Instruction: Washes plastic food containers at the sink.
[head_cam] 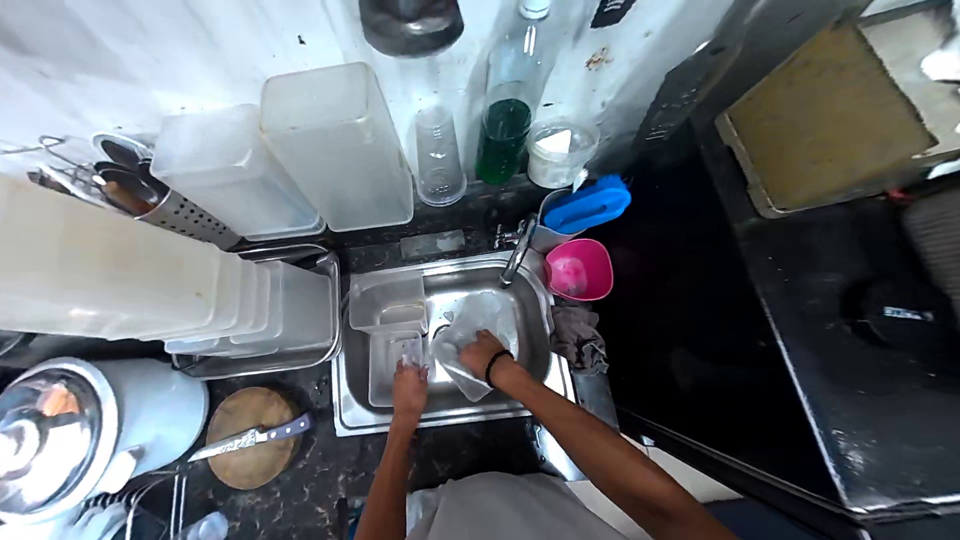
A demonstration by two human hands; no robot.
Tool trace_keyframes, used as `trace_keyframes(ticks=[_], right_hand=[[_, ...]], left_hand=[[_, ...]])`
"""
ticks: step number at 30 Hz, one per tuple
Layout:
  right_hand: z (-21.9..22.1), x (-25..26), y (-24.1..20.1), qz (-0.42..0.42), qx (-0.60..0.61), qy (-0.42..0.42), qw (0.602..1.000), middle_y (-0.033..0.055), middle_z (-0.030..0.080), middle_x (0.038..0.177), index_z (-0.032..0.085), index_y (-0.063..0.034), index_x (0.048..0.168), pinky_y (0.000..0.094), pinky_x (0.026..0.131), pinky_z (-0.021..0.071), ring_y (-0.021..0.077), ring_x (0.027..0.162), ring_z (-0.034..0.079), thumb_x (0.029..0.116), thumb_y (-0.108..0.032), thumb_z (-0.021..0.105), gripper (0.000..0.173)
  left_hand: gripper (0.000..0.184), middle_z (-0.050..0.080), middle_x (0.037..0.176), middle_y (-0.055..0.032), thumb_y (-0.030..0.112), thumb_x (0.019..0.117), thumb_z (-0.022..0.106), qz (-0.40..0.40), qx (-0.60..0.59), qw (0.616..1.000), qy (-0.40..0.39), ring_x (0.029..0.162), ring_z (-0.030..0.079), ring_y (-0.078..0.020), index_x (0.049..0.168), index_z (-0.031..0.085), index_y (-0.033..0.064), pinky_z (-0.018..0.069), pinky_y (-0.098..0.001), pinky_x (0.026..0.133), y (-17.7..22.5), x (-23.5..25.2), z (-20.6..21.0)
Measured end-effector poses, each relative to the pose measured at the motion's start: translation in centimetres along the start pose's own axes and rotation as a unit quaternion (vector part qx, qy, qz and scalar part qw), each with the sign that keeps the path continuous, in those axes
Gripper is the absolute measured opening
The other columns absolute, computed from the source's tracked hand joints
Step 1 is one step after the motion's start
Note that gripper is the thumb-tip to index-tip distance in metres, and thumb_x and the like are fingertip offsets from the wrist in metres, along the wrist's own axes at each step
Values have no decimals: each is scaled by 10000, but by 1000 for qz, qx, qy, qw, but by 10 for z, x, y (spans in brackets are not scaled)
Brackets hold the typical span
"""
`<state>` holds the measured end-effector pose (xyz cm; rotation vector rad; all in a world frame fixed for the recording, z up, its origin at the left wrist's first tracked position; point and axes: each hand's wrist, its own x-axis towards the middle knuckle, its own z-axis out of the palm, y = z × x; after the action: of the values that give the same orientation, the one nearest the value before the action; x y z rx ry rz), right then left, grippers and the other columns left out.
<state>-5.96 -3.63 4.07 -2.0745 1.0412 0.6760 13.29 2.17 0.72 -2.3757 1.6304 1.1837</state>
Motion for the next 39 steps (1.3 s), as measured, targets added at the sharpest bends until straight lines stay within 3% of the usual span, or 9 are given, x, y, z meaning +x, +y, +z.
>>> trace_keyframes(ticks=[3,7,11,14,16,21,26,33,39], right_hand=[[1,22,-10,-46,-53,-18,997,219,595,1419,687,-6,1268,642,1227,209,483,1431,404,1011,-32,519,308],[-1,41,-18,-30,-98,-33,994,228,586,1422,693,1,1251,639,1202,263,475,1409,433,1010,-19,507,306],[-16,23,-27,58,132,51,988,271,604,1355,601,-44,1390,661,1034,446,480,1264,566,1026,-136,538,380],[-16,25,-28,92,262,40,960,270,591,1384,513,-43,1465,623,1079,430,441,1310,557,1095,-404,423,524],[-13,26,-21,84,294,24,952,284,575,1400,470,-17,1494,619,1105,412,444,1326,543,1084,-419,450,575],[-42,-33,-25,82,398,18,914,304,546,1427,351,-21,1567,596,1129,399,451,1343,530,1073,-248,502,564],[-7,-67,-9,144,471,110,863,287,579,1396,528,68,1414,571,1137,406,405,1336,543,986,-253,660,551],[35,-101,44,177,577,106,790,281,581,1370,472,21,1453,537,1099,429,387,1274,576,1089,-204,438,429],[42,-101,54,178,588,141,777,269,598,1353,487,0,1456,532,1091,437,381,1263,585,1090,-219,442,429]], left_hand=[[355,677,1151,-257,227,1015,595,-7,-44,999,1,1108,660,-371,1191,648,-77,500,-536,1010,-4,0,-6],[359,679,1069,-231,227,986,650,6,-87,996,-26,1026,661,-340,1186,630,-71,509,-516,961,-18,5,-14],[398,684,1088,-255,235,1023,604,19,-112,993,27,1041,670,-368,1259,601,-85,510,-542,974,-25,-13,-40],[369,679,1034,-262,199,1026,585,56,-69,992,85,977,674,-386,1244,599,-98,525,-570,918,-25,-46,-73],[326,666,1037,-256,200,1028,578,101,-38,989,99,962,669,-389,1189,620,-81,531,-585,885,-13,-75,-107],[255,641,911,-40,204,993,549,195,-147,964,105,795,626,-69,1127,610,-4,551,-268,714,63,-142,-168],[328,676,1034,-112,168,1031,531,232,-251,939,38,888,672,-117,1267,567,-56,582,-320,804,130,-72,-148],[376,635,1176,-208,105,1025,560,115,-195,961,-159,947,641,-233,1374,515,-27,550,-405,835,180,85,-70],[422,667,1132,-249,224,1057,561,54,-133,977,-160,891,722,-258,1346,511,-80,613,-394,810,210,90,-15]])
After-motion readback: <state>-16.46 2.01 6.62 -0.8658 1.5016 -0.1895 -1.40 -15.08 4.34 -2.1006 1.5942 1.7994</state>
